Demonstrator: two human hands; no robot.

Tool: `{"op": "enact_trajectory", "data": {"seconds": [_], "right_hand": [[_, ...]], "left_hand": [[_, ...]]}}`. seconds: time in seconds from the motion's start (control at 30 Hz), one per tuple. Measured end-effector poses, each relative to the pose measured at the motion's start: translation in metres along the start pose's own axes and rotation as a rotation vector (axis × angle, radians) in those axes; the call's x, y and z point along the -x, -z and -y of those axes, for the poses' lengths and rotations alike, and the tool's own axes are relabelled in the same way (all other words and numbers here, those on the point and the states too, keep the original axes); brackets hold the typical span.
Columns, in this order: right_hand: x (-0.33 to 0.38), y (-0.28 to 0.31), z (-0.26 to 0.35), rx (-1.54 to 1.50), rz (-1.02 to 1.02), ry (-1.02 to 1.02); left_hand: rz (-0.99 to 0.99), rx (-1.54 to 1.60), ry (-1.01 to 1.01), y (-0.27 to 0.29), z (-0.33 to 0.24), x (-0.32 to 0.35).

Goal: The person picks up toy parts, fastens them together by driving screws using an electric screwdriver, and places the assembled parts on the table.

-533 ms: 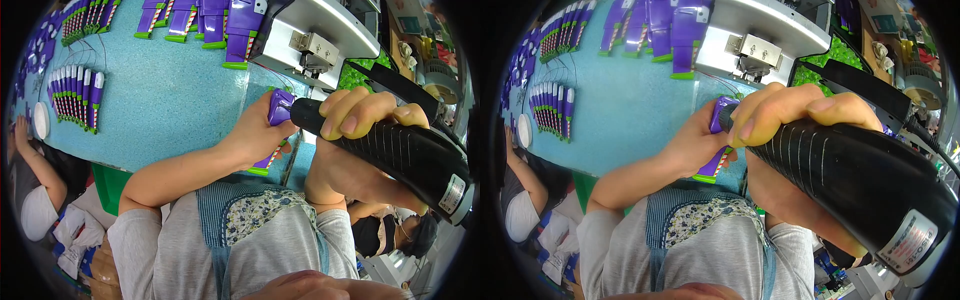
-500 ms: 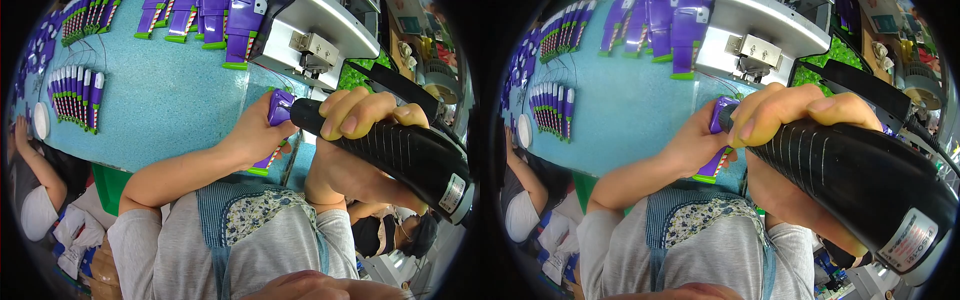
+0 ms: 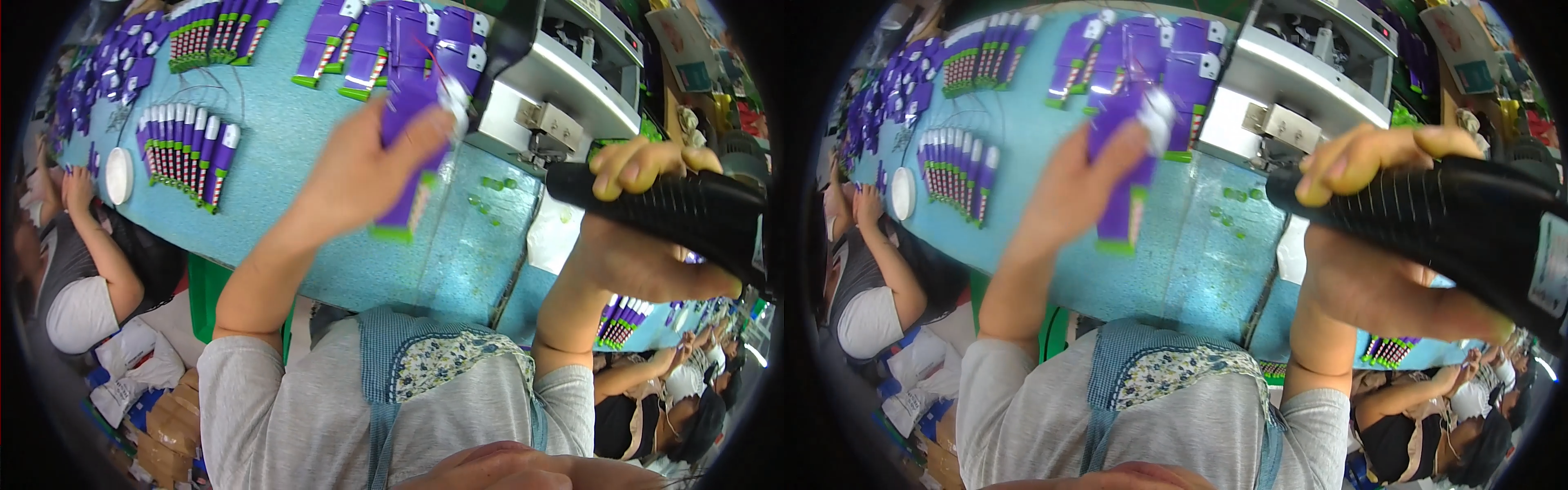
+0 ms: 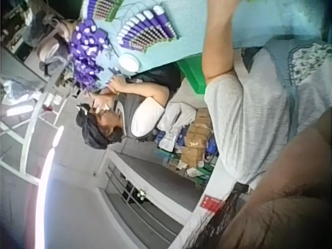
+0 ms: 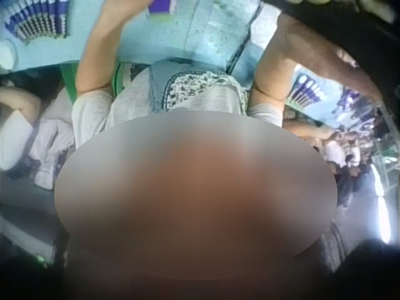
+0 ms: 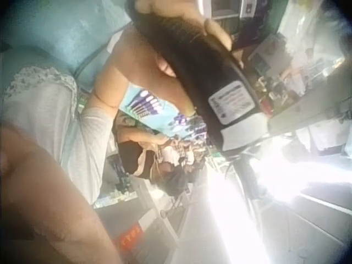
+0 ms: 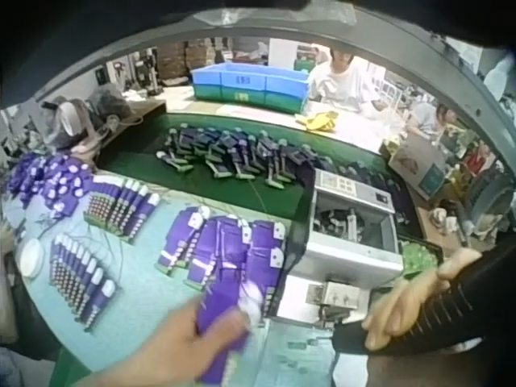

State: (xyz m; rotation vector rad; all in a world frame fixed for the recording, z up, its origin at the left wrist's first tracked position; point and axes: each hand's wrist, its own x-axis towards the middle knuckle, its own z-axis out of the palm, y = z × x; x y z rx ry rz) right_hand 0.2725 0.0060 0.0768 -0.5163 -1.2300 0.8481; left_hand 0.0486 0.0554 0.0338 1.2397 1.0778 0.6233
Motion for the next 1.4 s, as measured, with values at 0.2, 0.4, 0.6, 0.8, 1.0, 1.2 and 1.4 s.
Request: {"op": "enact_trajectory", "data": {"seconds": [0.2, 0.4, 0.6, 0.8, 1.0, 1.2, 1.4], "right_hand": [[0.018, -0.025, 0.006, -0.015, -0.193, -0.080], [0.019, -0.021, 0.011, -0.043, -0.192, -0.084], [0.024, -0.022, 0.009, 0.021, -0.236, -0.123], [0.028, -0.027, 0.008, 0.017, -0.217, -0.142], [0.033, -0.025, 0.014, 0.016, -0.226, -0.165], [0.035, -0.024, 0.014, 0.010, -0.253, -0.188], [0.038, -0.021, 0.012, -0.002, -0.203, -0.191]], "left_hand": [[-0.718, -0.796, -0.496, 0.072, 0.027, -0.081], [-0.809, -0.969, -0.740, 0.081, 0.031, -0.051], [-0.974, -1.233, -0.382, 0.146, 0.049, 0.037], [-0.892, -1.292, -0.254, 0.151, 0.065, 0.053], [-0.459, -0.772, -0.010, 0.155, 0.039, 0.047], [-0.204, -0.553, 0.017, 0.165, 0.039, 0.066], [-0.115, -0.433, 0.191, 0.168, 0.056, 0.068]]}}
